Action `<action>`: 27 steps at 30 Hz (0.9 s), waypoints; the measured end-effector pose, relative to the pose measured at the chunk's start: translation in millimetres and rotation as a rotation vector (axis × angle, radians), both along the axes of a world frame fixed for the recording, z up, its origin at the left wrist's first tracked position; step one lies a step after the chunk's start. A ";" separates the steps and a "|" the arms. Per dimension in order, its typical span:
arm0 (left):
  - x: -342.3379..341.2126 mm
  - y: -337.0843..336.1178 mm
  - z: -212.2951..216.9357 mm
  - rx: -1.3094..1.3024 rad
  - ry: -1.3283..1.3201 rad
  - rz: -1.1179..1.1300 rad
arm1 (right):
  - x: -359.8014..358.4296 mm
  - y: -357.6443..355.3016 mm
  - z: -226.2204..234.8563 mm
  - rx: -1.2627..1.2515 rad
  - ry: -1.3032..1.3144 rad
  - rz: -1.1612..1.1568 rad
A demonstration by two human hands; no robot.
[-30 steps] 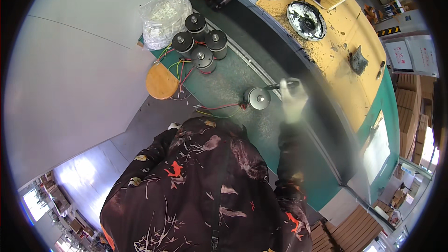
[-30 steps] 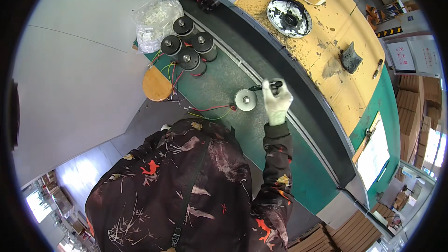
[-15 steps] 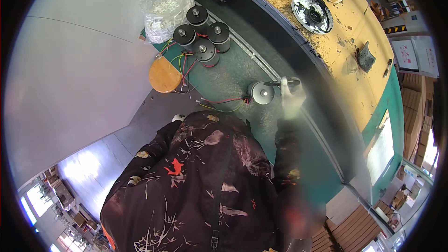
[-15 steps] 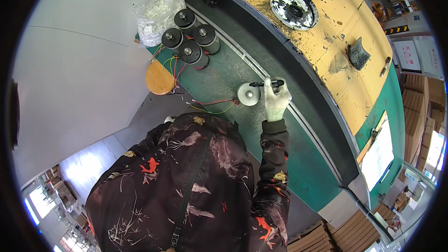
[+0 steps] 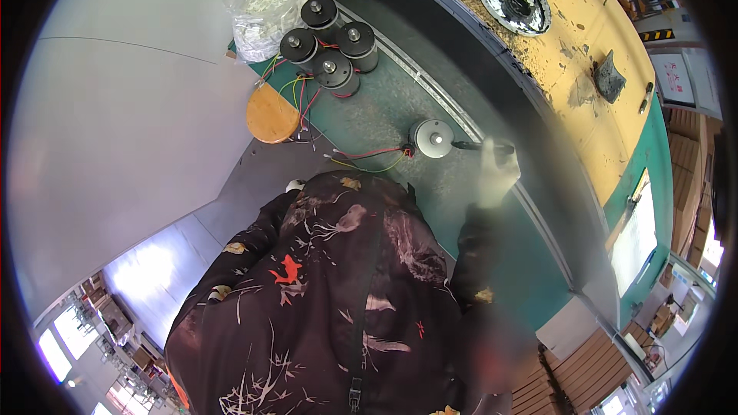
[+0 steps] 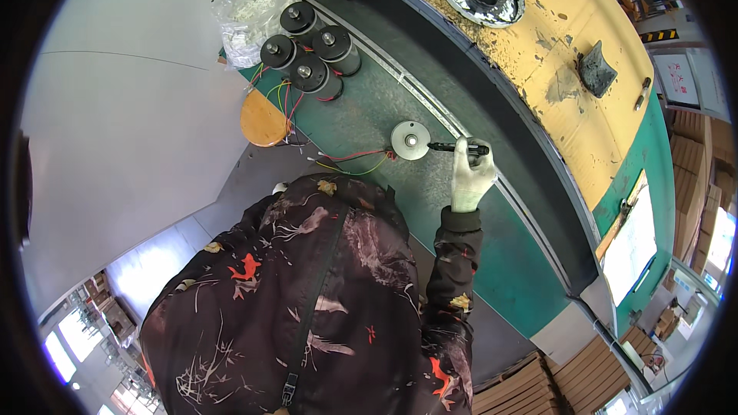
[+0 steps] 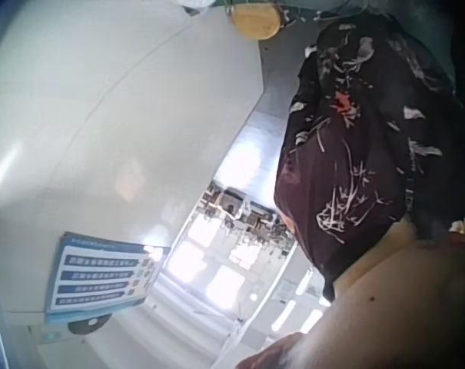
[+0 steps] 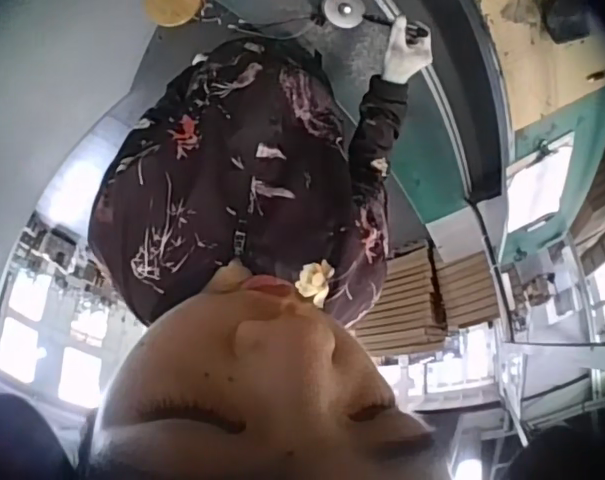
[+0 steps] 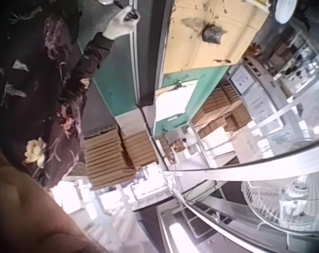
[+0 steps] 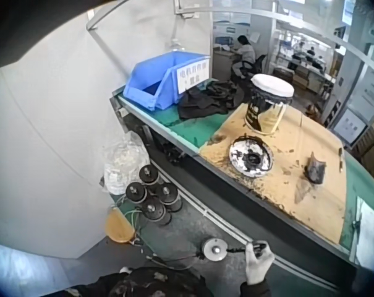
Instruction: Applying a substance from a container to electronic motor components using an applicator brush and organizing them on a storage shelf.
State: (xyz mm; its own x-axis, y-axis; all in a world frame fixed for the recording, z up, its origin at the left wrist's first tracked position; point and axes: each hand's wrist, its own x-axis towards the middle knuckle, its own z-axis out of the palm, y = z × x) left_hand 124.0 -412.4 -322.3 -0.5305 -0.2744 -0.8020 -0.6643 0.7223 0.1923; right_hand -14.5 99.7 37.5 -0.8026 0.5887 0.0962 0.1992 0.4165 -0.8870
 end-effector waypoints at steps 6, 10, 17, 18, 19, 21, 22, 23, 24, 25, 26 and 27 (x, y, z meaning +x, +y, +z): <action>26.2 -23.5 -61.5 0.015 0.100 0.018 | 1.7 -4.9 -6.1 -0.056 0.036 0.003; 25.8 -24.0 -62.2 0.065 0.096 0.006 | 2.9 -3.1 -10.9 0.077 -0.026 0.019; 1.9 -3.4 7.8 0.008 0.100 0.060 | -6.3 1.6 43.7 -0.106 0.196 0.034; -9.2 2.7 16.4 0.001 0.136 0.107 | -5.8 8.1 69.9 -0.277 0.207 -0.031; -16.7 6.7 28.2 0.006 0.147 0.092 | -6.9 16.7 95.3 -0.317 0.261 -0.013; -49.6 27.9 49.2 -0.058 0.297 0.024 | 1.8 59.7 127.2 -0.423 0.460 0.078; -62.6 36.4 72.0 0.041 0.247 0.093 | -1.7 73.0 134.1 -0.491 0.621 0.163; -68.3 38.2 76.4 0.055 0.337 0.195 | -10.5 81.8 143.3 -0.415 0.651 0.122; -87.6 60.8 98.7 0.033 0.435 0.011 | -15.6 89.9 152.8 -0.309 0.675 0.066; -106.7 87.6 127.5 0.103 0.473 -0.092 | -20.7 92.5 160.5 -0.045 0.607 -0.007; -121.7 114.5 154.1 0.163 0.512 -0.185 | -25.8 102.4 155.4 0.057 0.558 0.011; -134.3 142.8 177.4 0.162 0.605 -0.379 | -34.1 120.7 131.2 0.066 0.551 -0.028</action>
